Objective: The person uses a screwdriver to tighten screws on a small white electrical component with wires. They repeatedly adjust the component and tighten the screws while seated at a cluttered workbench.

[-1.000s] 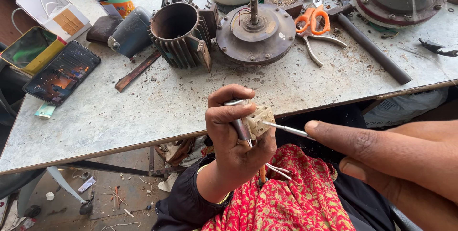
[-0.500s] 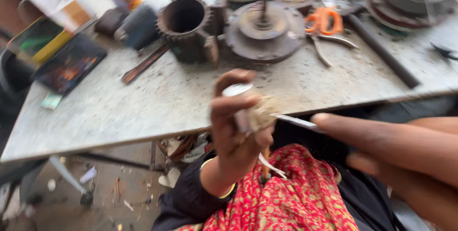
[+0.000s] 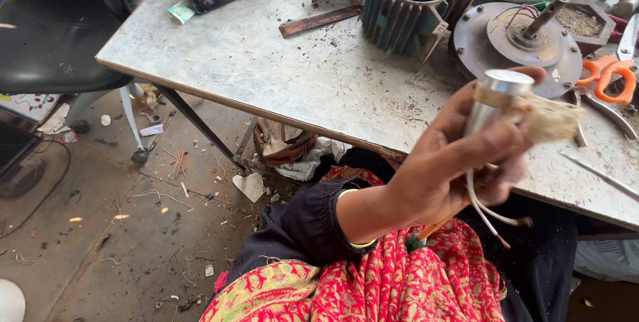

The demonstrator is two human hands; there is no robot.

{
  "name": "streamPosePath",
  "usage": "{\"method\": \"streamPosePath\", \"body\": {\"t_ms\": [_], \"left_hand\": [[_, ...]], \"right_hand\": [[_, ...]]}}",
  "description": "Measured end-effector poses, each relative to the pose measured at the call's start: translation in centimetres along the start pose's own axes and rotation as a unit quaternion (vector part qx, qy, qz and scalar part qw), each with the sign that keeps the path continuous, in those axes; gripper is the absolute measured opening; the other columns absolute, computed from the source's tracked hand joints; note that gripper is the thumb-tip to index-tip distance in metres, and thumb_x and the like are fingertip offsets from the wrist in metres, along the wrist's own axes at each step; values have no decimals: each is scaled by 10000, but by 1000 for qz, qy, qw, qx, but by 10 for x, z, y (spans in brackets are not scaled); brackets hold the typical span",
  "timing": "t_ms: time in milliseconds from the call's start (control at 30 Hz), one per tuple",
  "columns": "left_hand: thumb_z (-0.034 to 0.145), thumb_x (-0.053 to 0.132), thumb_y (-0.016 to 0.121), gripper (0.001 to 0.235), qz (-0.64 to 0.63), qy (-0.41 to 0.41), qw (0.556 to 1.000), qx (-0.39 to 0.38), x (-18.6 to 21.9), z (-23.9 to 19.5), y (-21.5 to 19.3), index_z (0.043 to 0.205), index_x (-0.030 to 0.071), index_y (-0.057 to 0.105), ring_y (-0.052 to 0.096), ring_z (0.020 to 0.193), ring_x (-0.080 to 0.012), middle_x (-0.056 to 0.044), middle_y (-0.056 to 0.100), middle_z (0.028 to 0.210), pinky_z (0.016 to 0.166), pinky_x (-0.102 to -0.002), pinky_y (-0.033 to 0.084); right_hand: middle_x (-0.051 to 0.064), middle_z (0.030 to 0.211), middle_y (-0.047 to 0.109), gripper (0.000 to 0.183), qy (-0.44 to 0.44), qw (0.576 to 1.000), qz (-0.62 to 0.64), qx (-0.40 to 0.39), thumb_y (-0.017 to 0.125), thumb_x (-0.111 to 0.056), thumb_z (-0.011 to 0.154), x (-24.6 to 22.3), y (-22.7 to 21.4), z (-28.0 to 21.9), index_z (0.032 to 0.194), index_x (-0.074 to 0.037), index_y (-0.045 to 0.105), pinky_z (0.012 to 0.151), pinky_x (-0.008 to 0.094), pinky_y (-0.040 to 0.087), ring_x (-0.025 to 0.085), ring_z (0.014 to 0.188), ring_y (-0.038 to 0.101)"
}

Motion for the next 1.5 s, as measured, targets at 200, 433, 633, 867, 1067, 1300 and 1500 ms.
{"method": "streamPosePath", "body": {"t_ms": [200, 433, 633, 867, 1067, 1300, 1500], "left_hand": [[1063, 387, 698, 592, 38, -14, 997, 58, 7, 5, -9, 1455, 46, 414, 404, 529, -41, -8, 535, 860, 476, -231, 320], [1060, 399, 699, 565, 46, -14, 996, 80, 15, 12, -17, 1500, 156, 440, 334, 518, -41, 39, 424, 769, 447, -223, 238], [1013, 402, 716, 665, 37, -34, 995, 82, 14, 9, -22, 1558, 185, 403, 333, 505, -35, 36, 452, 842, 428, -218, 202], [1048, 361, 746, 680, 40, -20, 998, 51, 5, 0, -22, 1571, 149, 366, 356, 523, -59, 48, 465, 750, 467, -227, 234], [1013, 329, 773, 713, 54, -2, 997, 58, 7, -6, -22, 1553, 128, 353, 416, 534, -85, -40, 568, 896, 462, -234, 261], [996, 299, 782, 673, 56, 34, 997, 48, 38, -15, -10, 1485, 126, 354, 444, 517, -72, -146, 629, 1235, 441, -219, 304], [1040, 273, 780, 613, 69, 52, 995, 42, 63, -32, -21, 1464, 97, 375, 474, 478, -79, -197, 651, 1184, 416, -208, 356]], "right_hand": [[39, 1057, 791, 526, 15, 1000, -6, 1, 645, -187, 883, -1, 9, -20, 1405, -255, 664, 813, 323, 556, 155, 915, 756], [67, 1093, 795, 513, -10, 1000, -22, -8, 636, -169, 891, 3, -1, -16, 1400, -219, 664, 841, 335, 556, 172, 941, 765], [90, 1123, 798, 502, -37, 998, -50, -9, 628, -154, 897, -4, -19, -1, 1396, -189, 664, 864, 346, 555, 187, 964, 772], [-18, 849, 792, 575, 195, 975, -78, -77, 689, -288, 826, -1, -21, 0, 1387, -416, 669, 737, 335, 578, 137, 782, 770], [7, 919, 821, 530, 72, 996, -17, -41, 673, -233, 880, -19, -20, -2, 1401, -324, 673, 758, 335, 566, 176, 875, 772], [46, 993, 805, 562, 35, 999, -8, 13, 659, -183, 854, -24, -7, -17, 1408, -276, 688, 812, 335, 559, 193, 903, 774], [95, 895, 701, 548, 73, 996, 27, 43, 672, -183, 823, -8, 31, -28, 1371, -189, 684, 776, 332, 573, 211, 780, 678]]}}
Point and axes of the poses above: each hand's wrist, its own z-axis towards the middle knuckle, its own y-axis out of the palm, x = y × z, the point moved 5 cm from there along z, towards the middle knuckle
